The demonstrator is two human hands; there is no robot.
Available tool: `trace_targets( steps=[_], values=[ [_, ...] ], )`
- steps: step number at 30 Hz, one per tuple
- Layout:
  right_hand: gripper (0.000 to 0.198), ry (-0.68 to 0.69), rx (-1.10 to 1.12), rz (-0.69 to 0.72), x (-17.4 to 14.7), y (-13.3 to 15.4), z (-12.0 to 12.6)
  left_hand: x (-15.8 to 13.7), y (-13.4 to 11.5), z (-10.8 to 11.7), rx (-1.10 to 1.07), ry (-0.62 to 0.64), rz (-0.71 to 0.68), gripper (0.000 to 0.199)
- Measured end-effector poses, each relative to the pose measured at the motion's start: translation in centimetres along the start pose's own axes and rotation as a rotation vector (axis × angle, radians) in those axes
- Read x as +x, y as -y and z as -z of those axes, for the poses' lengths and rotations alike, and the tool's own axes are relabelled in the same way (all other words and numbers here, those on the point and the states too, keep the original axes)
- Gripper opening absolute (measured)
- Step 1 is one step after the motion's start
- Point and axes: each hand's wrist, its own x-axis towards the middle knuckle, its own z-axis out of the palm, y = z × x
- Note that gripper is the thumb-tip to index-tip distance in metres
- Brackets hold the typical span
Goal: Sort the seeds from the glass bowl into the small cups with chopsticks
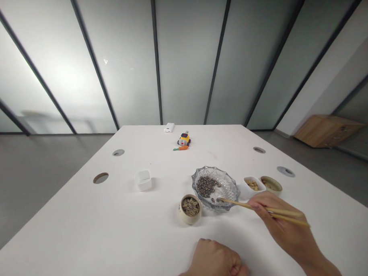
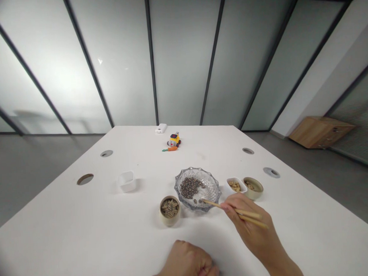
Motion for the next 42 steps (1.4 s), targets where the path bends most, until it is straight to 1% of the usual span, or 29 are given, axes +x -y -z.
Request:
trace_targets(
  steps=[8, 12, 15, 19, 23, 28, 33, 37, 39, 42],
  values=[
    [0.020, -0.023, -0.011, 0.001, -0.2, -0.1, 0.0, 0.1, 0.3, -0.5, 0.004, -0.016, -0.004, 0.033],
    [0.021, -0.062, -0.031, 0.002, -0.2, -0.1, 0.0, 0.2, 0.6, -1.0, 0.050, -0.022, -0.007, 0.032],
    [0.024, -0.076, -0.033, -0.011, -0.2, -0.1, 0.1, 0.2, 0.6, -0.9, 0.050, -0.019, -0.006, 0.032],
    [0.029, -0.036, -0.038, -0.025, -0.2, 0.0, 0.1, 0.1, 0.3, -0.4, 0.023, -0.016, -0.011, 0.030],
    [0.026, 0.010, -0.004, -0.024, -0.1, 0.2, 0.2, 0.0, 0.2, -0.2, 0.005, -0.019, -0.011, 0.030],
    [0.022, 0.025, 0.019, -0.023, -0.3, 0.2, 0.1, 0.0, 0.2, -0.3, 0.007, -0.015, -0.009, 0.029],
    [0.016, -0.030, 0.006, 0.005, -0.4, 0.0, -0.1, 0.0, 0.2, -0.3, 0.030, -0.018, -0.010, 0.026],
    [0.015, -0.083, -0.016, 0.021, -0.6, -0.1, 0.0, 0.0, 0.4, -0.6, 0.032, -0.022, -0.006, 0.026],
    [0.016, -0.137, -0.004, 0.011, -0.9, 0.0, 0.1, 0.1, 0.4, -0.7, 0.030, -0.022, -0.011, 0.024],
    [0.018, -0.262, 0.095, -0.035, -1.7, 0.6, -0.2, 0.1, 0.4, -0.6, 0.020, -0.007, -0.022, 0.020]
  ],
)
